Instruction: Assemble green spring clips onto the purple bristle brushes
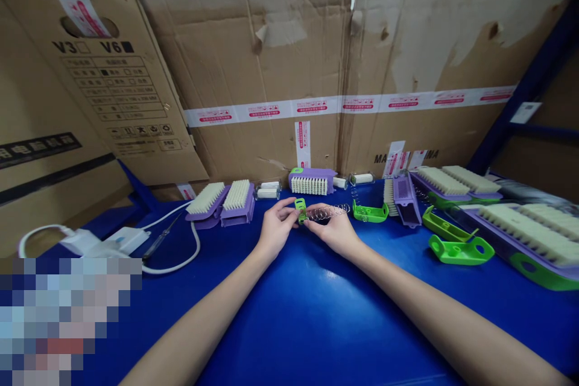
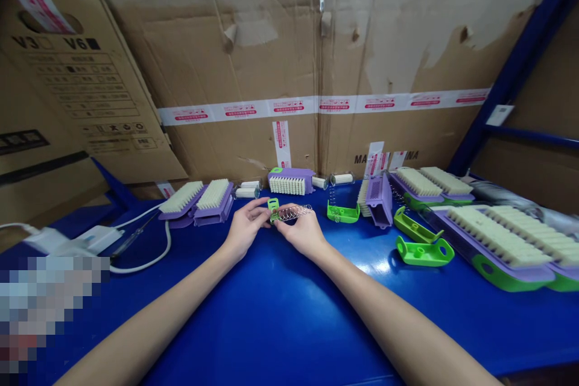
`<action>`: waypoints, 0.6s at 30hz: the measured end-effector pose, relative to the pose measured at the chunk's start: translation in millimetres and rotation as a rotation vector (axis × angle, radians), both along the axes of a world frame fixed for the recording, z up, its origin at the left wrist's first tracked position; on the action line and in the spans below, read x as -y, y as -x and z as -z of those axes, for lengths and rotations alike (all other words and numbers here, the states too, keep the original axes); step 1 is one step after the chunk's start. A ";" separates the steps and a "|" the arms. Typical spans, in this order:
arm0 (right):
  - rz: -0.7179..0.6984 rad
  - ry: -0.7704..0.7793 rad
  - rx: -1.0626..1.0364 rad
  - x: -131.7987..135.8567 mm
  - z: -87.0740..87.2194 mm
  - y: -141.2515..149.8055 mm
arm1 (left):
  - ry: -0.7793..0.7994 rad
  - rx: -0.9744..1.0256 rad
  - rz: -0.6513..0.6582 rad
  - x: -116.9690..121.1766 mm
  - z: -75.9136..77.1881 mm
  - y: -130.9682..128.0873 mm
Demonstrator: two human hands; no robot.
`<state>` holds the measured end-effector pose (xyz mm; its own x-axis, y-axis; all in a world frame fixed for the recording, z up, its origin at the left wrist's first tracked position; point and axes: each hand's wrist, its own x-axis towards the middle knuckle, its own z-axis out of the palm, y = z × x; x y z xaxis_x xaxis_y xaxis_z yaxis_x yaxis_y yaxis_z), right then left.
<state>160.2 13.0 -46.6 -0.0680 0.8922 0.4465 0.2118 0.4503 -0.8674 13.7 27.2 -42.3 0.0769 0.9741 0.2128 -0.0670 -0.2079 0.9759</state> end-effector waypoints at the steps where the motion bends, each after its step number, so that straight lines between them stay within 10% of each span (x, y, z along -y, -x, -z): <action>1: 0.008 -0.006 -0.006 0.4 -1.1 0.0 | -0.003 -0.001 -0.002 0.2 0.0 0.0; 18: 0.059 0.018 -0.016 -2.5 2.0 -2.1 | 0.039 0.044 0.098 3.2 -1.2 1.7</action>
